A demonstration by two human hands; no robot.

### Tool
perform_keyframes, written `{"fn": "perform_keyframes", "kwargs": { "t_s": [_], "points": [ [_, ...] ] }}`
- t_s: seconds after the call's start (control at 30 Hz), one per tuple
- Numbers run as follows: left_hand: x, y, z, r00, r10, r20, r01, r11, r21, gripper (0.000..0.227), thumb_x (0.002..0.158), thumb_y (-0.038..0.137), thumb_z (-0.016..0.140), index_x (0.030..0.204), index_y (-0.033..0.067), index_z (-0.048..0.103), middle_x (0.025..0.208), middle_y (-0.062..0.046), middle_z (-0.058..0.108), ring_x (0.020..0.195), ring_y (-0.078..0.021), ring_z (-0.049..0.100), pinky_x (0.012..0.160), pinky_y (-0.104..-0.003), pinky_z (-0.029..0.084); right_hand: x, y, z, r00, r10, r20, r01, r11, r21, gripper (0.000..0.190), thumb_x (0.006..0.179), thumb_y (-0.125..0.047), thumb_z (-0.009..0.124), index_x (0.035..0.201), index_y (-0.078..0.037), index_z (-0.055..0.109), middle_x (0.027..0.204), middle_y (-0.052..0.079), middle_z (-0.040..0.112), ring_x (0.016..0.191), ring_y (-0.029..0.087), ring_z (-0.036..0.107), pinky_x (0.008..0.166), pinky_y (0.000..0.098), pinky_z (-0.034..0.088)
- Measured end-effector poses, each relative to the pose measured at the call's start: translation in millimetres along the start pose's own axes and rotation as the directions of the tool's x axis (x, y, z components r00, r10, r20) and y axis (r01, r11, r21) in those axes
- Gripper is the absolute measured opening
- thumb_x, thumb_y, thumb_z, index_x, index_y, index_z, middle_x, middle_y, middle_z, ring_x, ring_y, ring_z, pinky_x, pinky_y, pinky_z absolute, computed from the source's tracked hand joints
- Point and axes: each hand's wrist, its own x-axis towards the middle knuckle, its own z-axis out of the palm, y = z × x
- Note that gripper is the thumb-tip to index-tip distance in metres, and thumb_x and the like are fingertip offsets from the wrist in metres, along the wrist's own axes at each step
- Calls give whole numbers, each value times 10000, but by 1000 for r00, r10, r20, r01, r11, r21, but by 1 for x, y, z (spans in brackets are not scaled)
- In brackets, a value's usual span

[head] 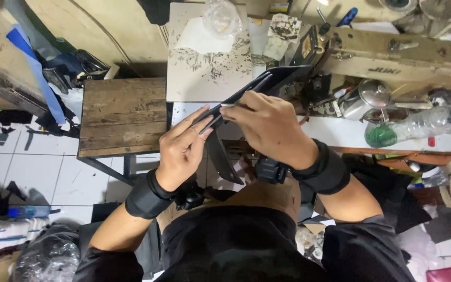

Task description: The person polishes the edges of a black leather wallet using a small cloth.

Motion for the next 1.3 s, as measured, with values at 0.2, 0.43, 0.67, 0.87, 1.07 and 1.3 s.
{"fn": "perform_keyframes", "kwargs": {
  "t_s": [0.2, 0.43, 0.67, 0.87, 1.07, 1.3],
  "points": [
    [-4, -4, 0, 1000, 20, -8, -20, 1000, -1, 196, 978, -19, 692, 1171, -10, 726, 1327, -184, 700, 920, -205, 775, 710, -262, 593, -17, 40, -5, 991, 122, 47, -116, 987, -114, 117, 1008, -151, 701, 1102, -135, 768, 860, 11, 640, 626, 113, 589, 525, 284, 462],
    [-2, -4, -2, 1000, -3, 13, 2, 999, 38, 213, 968, 15, 724, 1179, -7, 737, 1292, -166, 718, 785, -156, 728, 647, -255, 553, -22, 64, -8, 987, 153, 54, -145, 980, -138, 124, 1014, -172, 689, 1091, -137, 781, 774, 14, 604, 534, 121, 517, 475, 273, 404],
    [-3, -5, -3, 1000, -29, 5, 29, 996, 80, 211, 959, 26, 720, 1167, 3, 747, 1277, -156, 733, 671, -113, 658, 570, -232, 488, -29, 80, -14, 982, 180, 65, -164, 967, -193, 149, 987, -188, 702, 1111, -152, 776, 771, 4, 593, 593, 144, 541, 479, 295, 420],
    [-1, -9, -4, 999, -53, -5, 54, 996, 76, 221, 970, 33, 707, 1187, 7, 744, 1264, -148, 738, 700, -94, 654, 555, -213, 464, -25, 74, -14, 975, 221, -13, -220, 965, -146, 139, 1013, -172, 683, 1115, -140, 771, 821, 16, 620, 615, 151, 572, 518, 302, 445],
    [-3, -10, -7, 998, -69, -4, 69, 995, 73, 227, 981, 36, 703, 1204, 10, 736, 1269, -151, 736, 811, -109, 685, 625, -218, 503, -23, 81, -4, 949, 315, -28, -316, 945, -85, 152, 1009, -154, 685, 1130, -133, 774, 828, 58, 627, 618, 232, 605, 530, 358, 463],
    [3, -16, -9, 999, -42, -19, 43, 997, 61, 227, 1003, 35, 694, 1226, 4, 724, 1251, -184, 725, 1041, -200, 736, 822, -265, 576, -19, 73, 3, 929, 359, -83, -345, 927, 145, 203, 1026, -131, 664, 1214, -95, 733, 975, 86, 651, 750, 268, 652, 637, 369, 508]
  ]
}}
